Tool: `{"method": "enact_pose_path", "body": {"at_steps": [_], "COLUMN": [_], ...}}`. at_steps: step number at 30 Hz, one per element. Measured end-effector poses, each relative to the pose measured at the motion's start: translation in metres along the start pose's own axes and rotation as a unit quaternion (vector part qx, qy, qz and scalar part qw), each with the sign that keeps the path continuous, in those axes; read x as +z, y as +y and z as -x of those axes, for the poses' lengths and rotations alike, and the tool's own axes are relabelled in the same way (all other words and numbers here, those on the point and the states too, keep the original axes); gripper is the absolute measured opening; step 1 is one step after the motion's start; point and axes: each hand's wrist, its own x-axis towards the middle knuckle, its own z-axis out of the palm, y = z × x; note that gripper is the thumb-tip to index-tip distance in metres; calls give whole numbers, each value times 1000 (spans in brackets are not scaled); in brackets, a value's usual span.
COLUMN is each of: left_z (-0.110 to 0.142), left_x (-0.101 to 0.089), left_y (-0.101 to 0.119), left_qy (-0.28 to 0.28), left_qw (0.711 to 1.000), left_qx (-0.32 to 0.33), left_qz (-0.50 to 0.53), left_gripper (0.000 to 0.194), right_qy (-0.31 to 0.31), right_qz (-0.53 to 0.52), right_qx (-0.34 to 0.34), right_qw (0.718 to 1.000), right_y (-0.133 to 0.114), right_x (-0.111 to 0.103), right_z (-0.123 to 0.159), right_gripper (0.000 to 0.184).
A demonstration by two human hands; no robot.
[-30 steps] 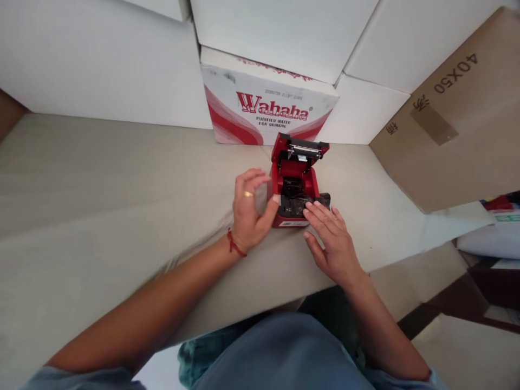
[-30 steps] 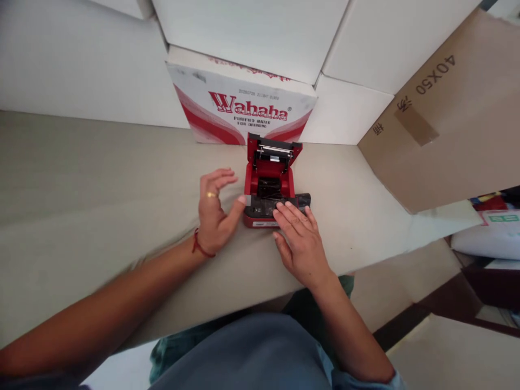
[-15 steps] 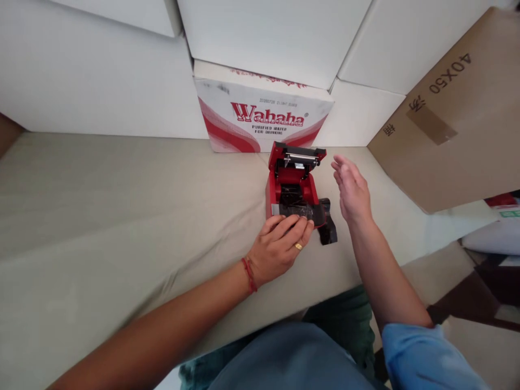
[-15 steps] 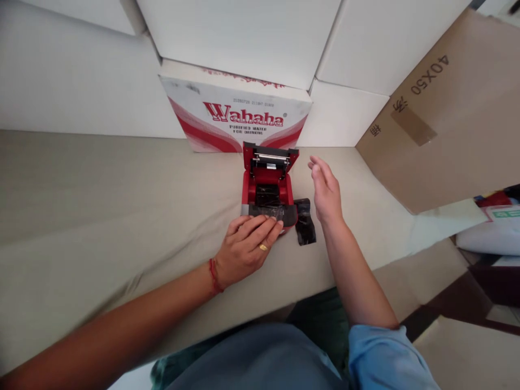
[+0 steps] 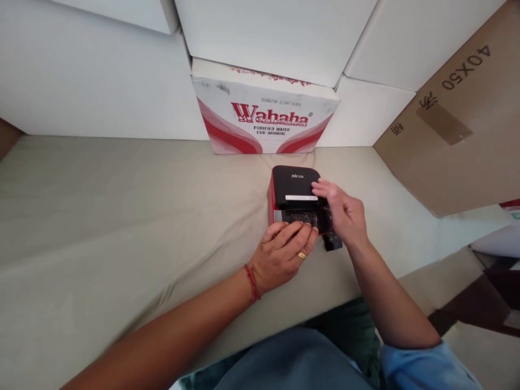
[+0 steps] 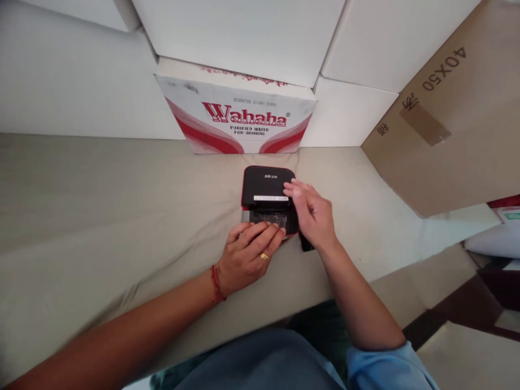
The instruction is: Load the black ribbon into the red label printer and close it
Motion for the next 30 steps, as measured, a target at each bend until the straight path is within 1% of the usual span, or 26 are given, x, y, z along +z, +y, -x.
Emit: {"method": "enact_pose_path", "body": {"at_steps": [3, 5, 7, 9, 10, 12, 14, 18, 23, 25, 26, 28, 30], "left_z": [3, 3, 2, 1, 0, -2, -4, -7, -5, -6, -6, -7, -8], "left_x": [1, 1, -1, -4, -6, -10, -13, -14, -10, -9, -8, -6, -4], "left_y": [1, 1, -1, -6, -10, -19, -30, -48, -56, -57, -58, -61, -65], "left_qy": [-11, -8, 16, 53, 68, 79, 65, 31, 25, 30, 32, 42, 54], "left_qw": [1000, 999, 999, 995, 991, 979, 974, 972, 973, 959, 945, 904, 863], "left_qx": [-13, -16, -27, -50, -62, -89, -113, -178, -177, -203, -221, -260, -286], "left_qz": [25, 38, 44, 69, 95, 166, 184, 151, 148, 197, 239, 337, 413], "left_gripper": [53, 57, 58, 62, 65, 74, 70, 55, 38, 36, 36, 38, 46], "right_qy": [-34, -41, -49, -56, -57, -57, -55, -53, -53, -45, -41, -34, -23], "right_qz": [92, 121, 116, 104, 101, 99, 95, 80, 89, 95, 101, 115, 120], "right_qx": [-36, -46, -53, -57, -58, -53, -50, -54, -49, -52, -52, -47, -42], "right_qw": [995, 991, 991, 991, 992, 992, 993, 994, 993, 993, 993, 992, 992], "right_y": [-3, -4, -4, -3, -3, -3, -3, -4, -4, -2, -1, 1, 1], "right_x": [3, 6, 7, 8, 8, 8, 9, 10, 10, 12, 14, 16, 19], "right_z": [23, 32, 35, 35, 35, 34, 34, 34, 34, 35, 36, 36, 37], "right_gripper": [40, 40, 42, 44, 45, 46, 46, 47, 47, 45, 44, 44, 43]}}
